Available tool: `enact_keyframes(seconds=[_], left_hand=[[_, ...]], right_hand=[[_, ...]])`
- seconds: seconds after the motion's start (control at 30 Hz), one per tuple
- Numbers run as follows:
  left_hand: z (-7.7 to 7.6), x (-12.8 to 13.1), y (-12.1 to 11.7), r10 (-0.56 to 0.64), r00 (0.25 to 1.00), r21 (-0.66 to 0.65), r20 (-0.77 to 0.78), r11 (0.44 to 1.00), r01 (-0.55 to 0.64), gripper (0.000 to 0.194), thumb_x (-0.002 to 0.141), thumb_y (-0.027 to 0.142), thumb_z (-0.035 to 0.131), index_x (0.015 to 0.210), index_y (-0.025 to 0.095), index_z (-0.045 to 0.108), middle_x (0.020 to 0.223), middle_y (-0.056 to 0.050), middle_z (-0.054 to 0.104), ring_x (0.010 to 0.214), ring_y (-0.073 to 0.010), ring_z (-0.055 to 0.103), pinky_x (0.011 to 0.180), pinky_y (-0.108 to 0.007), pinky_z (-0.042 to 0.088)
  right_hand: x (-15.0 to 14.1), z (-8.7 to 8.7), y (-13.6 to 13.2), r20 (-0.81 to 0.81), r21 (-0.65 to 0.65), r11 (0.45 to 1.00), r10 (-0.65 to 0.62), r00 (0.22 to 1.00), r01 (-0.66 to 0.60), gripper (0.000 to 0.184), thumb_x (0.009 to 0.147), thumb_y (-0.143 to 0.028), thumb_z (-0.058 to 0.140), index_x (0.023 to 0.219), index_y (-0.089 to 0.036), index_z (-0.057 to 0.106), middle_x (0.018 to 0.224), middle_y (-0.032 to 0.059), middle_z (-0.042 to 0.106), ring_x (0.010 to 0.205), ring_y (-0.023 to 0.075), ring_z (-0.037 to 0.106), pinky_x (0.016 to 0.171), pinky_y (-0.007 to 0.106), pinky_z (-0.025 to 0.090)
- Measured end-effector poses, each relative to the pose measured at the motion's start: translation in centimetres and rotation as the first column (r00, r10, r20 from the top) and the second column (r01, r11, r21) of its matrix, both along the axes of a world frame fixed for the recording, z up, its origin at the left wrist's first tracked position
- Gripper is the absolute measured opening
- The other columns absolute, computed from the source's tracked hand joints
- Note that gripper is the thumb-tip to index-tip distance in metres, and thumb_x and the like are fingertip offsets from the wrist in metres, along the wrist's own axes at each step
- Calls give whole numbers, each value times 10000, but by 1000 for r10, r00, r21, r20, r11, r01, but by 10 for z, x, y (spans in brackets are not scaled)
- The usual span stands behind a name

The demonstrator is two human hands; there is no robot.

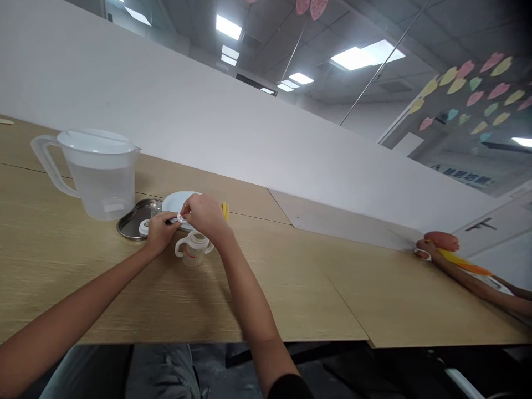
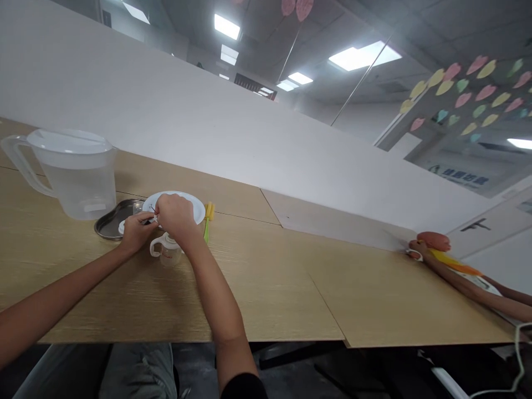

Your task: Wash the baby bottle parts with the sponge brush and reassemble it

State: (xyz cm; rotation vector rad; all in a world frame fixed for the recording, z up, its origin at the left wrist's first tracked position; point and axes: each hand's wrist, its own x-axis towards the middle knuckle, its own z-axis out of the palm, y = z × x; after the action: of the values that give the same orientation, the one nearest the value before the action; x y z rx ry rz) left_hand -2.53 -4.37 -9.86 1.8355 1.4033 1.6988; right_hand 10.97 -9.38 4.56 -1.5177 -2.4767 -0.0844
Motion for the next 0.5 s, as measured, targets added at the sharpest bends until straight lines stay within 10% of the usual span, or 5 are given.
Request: enact_keyframes(seconds=[0.5], left_hand=[[-1,-1,0,1,1000,2,28,1000,-1,179,686,338,660,708,190,756,817,-37,761,777,-211,678,730,-300,509]], right_hand=[[-7,-11,9,77,-11,999,-48,996,49,233,890,-168,527,1024,-177,718,1052,105,739,1003,223,685,797,297,521]])
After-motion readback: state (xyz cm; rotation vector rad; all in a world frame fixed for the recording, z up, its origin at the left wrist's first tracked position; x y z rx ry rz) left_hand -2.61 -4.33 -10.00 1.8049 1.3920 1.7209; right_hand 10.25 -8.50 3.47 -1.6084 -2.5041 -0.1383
